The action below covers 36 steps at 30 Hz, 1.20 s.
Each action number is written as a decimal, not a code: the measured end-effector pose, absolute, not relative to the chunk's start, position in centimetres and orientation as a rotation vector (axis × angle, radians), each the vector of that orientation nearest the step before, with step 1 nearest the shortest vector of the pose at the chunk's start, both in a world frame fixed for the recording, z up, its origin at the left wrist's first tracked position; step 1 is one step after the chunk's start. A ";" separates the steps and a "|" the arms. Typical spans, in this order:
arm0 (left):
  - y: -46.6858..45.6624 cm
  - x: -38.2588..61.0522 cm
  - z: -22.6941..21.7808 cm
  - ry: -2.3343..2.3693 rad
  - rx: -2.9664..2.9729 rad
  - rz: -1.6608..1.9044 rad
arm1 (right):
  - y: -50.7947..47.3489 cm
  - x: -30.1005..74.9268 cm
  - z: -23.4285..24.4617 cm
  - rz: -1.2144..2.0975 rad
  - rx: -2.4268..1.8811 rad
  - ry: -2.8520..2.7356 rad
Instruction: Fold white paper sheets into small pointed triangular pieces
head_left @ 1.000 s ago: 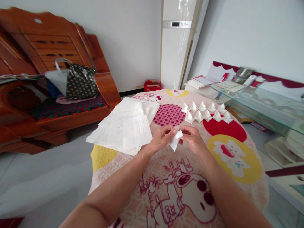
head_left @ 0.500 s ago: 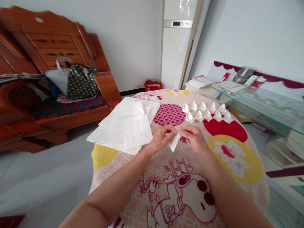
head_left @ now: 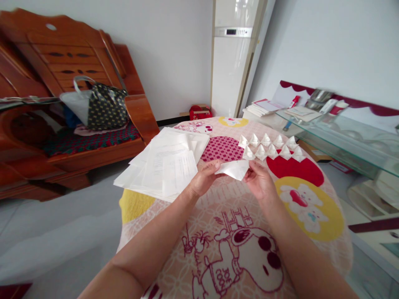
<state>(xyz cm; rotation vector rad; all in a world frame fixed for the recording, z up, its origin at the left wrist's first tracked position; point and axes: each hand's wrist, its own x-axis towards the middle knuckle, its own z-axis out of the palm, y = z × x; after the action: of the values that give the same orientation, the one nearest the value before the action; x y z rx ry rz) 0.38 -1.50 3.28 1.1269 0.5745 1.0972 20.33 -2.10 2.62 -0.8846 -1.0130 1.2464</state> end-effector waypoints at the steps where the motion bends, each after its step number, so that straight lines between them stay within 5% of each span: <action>1: -1.5 0.3 3.4 0.548 1.101 1.114 | -2.0 20.3 2.5 1.250 -0.874 -1.002; 11: -1.6 0.3 3.6 0.531 1.098 1.131 | -2.3 19.6 2.1 1.430 -0.872 -0.976; 20: -1.9 -0.4 4.4 0.814 1.870 1.124 | -3.5 20.3 3.6 0.845 -1.114 -1.368; 36: -2.8 0.2 4.6 0.752 1.898 1.040 | -4.8 19.7 5.7 1.202 -0.949 -1.487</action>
<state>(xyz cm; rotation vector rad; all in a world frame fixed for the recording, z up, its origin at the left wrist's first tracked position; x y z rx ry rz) 0.17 -2.76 4.57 1.8979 0.7515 1.0395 19.70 -4.79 5.71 -0.9494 -1.4866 1.2016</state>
